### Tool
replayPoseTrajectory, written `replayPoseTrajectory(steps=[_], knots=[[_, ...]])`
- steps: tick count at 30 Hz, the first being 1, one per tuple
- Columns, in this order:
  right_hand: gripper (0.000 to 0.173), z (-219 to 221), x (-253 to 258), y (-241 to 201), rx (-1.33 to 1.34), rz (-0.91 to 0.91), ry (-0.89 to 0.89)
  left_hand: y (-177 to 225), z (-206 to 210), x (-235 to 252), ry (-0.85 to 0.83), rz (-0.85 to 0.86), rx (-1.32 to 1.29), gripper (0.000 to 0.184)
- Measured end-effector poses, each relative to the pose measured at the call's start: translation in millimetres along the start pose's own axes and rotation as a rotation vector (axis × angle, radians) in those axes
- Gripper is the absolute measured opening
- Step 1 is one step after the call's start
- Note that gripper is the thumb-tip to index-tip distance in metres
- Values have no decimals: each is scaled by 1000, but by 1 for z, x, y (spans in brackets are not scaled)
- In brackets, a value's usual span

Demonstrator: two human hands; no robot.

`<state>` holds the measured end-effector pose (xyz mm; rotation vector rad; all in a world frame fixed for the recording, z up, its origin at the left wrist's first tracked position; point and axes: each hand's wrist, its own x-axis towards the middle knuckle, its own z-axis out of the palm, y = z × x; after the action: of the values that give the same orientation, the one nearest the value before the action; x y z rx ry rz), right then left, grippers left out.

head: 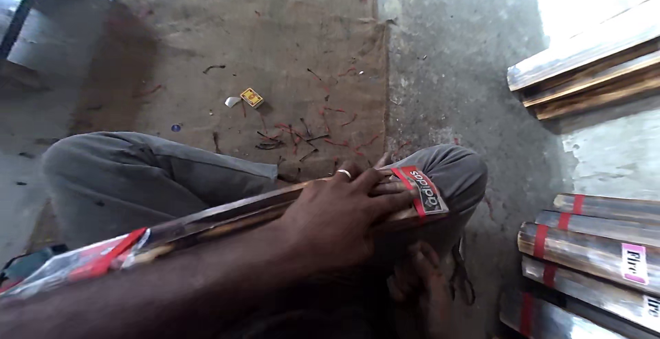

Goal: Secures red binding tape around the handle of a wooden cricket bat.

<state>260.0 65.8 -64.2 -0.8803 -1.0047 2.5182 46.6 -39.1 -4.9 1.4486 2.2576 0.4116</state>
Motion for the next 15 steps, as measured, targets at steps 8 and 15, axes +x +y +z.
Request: replayPoseTrajectory(steps=[8,15], knots=[[12,28,4,-20,0,-115,-6,-18,-36,11,-502,-34,-799,87],[19,19,43,-12,-71,-43,12,-41,-15,17,-123,53,-536,51]])
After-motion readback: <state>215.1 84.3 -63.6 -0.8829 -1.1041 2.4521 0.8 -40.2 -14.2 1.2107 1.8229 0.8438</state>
